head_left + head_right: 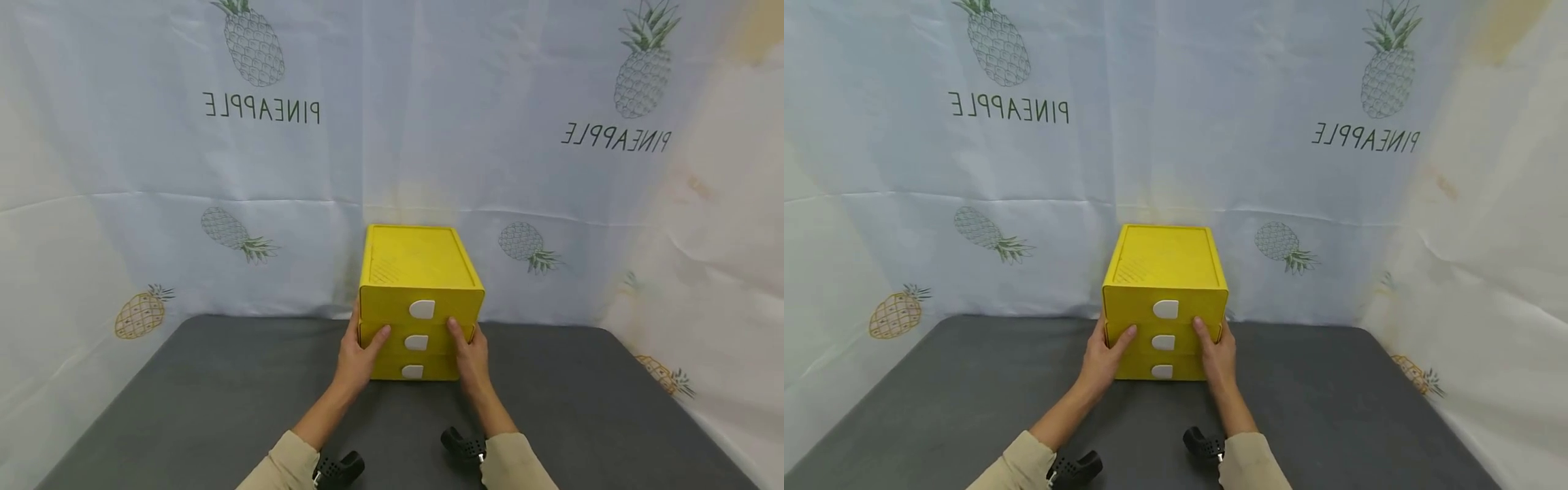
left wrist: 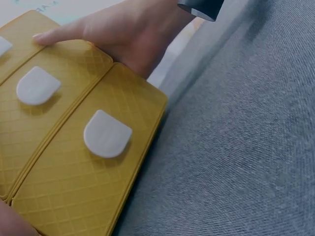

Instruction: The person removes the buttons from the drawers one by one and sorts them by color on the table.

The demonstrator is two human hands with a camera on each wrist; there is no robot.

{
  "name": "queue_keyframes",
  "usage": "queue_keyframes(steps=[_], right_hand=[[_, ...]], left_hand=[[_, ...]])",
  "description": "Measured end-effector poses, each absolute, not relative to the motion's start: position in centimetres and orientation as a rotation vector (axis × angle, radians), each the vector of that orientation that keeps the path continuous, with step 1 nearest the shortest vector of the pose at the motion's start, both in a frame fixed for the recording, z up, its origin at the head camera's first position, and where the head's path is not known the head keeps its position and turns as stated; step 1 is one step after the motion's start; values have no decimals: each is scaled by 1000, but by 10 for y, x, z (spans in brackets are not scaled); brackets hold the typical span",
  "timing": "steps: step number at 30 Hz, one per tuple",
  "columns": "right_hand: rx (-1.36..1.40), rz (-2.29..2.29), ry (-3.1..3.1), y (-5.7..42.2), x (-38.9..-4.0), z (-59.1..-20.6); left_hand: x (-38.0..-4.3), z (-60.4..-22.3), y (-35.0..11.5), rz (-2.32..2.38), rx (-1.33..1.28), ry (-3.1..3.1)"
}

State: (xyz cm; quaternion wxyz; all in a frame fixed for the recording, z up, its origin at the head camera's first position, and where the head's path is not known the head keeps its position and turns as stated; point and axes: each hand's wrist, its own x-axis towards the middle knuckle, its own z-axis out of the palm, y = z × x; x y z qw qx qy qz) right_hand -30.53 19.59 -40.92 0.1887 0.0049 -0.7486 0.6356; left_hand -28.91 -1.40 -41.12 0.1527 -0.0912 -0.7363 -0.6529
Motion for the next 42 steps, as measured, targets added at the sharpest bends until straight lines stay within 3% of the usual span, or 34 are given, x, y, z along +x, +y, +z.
queue_keyframes(steps=[22,29,34,42], right_hand=[[-183,1461,-1931,179,-311,-429],[7,1346,-1960,194,-314,-433],[169,1485,-2050,213,-313,-419],[357,1889,-2008,226,-311,-363]], left_hand=[[-293,-420,-14,-1718,-229,-2152],[-294,-416,-22,-1688,-284,-2199],[-295,-408,-30,-1696,-325,-2251],[-284,-381,-38,-1763,-350,-2141]])
